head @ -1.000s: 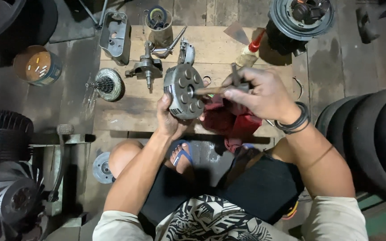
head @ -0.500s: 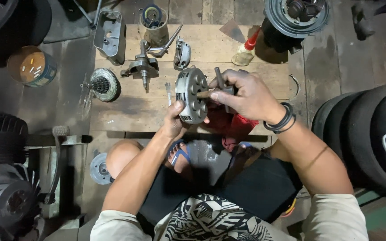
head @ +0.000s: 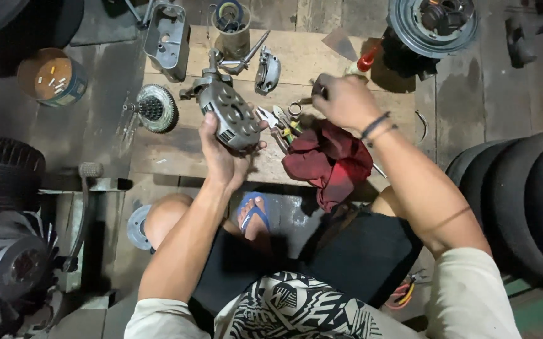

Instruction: Assembling and cleaning a motorcycle clutch assembly on a workshop floor.

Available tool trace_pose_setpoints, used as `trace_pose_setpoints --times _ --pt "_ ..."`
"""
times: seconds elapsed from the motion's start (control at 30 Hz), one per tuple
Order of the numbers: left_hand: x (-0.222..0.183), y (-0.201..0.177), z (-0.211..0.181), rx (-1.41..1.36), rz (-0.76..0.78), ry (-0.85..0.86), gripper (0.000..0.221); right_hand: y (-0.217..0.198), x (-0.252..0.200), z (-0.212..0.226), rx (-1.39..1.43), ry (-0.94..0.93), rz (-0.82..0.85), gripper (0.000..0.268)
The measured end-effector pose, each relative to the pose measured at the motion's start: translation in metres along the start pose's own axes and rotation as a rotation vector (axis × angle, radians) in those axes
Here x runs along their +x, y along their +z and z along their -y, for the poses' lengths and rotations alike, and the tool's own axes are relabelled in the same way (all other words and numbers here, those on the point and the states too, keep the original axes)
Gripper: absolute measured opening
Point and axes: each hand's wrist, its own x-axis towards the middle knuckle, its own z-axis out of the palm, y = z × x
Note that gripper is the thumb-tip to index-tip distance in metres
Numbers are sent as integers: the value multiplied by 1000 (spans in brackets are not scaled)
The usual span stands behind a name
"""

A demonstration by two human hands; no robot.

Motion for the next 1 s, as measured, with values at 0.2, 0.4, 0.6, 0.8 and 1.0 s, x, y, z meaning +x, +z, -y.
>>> trace_pose_setpoints --times 0.2,0.4,0.6,0.8,1.0 --pt "-1 -4 2 19 -50 -10 82 40 55 -19 -209 -70 67 32" --pt "5 -1 2 -18 -52 -27 82 97 94 -40 -425 -64 161 36" --pt "8 -1 3 -23 -56 -37 79 57 62 19 -535 -158 91 33" --pt "9 -8 0 6 -69 -45 77 106 84 -36 -765 -408 -126 16" --pt "9 -13 1 -4 -110 -30 75 114 82 -26 -806 -425 -146 20"
